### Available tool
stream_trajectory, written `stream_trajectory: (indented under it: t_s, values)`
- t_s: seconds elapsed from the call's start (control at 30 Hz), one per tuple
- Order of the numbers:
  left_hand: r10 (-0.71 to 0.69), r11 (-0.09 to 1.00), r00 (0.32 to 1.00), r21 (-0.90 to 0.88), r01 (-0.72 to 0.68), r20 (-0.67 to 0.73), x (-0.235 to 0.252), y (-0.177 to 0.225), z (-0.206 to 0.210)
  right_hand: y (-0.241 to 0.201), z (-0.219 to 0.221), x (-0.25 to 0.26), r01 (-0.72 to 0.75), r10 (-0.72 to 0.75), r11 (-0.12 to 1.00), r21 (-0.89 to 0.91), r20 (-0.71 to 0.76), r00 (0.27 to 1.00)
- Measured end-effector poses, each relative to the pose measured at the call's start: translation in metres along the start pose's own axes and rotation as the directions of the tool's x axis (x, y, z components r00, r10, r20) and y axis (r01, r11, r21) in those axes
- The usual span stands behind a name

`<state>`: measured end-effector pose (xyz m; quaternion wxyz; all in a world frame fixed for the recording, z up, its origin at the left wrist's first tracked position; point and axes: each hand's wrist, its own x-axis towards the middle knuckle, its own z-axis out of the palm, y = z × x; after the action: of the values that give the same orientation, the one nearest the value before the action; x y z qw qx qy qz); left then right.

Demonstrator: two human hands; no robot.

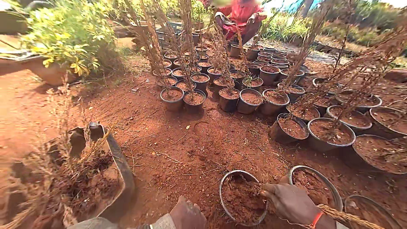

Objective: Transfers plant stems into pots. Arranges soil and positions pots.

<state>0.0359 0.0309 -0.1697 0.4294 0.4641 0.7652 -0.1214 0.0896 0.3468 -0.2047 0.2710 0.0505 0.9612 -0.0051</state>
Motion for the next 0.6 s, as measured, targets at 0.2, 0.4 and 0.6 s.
stream_trajectory:
  t_s: [0.2,0.4,0.6]
  values:
    - [-0.018,1.0,0.999,-0.013,0.018,0.028,0.015,-0.009,0.007,-0.001,-0.004,-0.014,0.007,-0.014,0.997,-0.078,-0.09,0.996]
    - [-0.02,1.0,0.998,-0.007,0.02,0.052,0.016,-0.006,0.001,0.007,0.0,-0.026,0.121,-0.157,0.985,-0.121,-0.351,0.923]
    - [-0.018,1.0,0.999,-0.014,0.019,0.048,0.021,-0.006,0.002,0.011,-0.001,-0.025,0.156,-0.248,0.964,-0.217,-0.507,0.826]
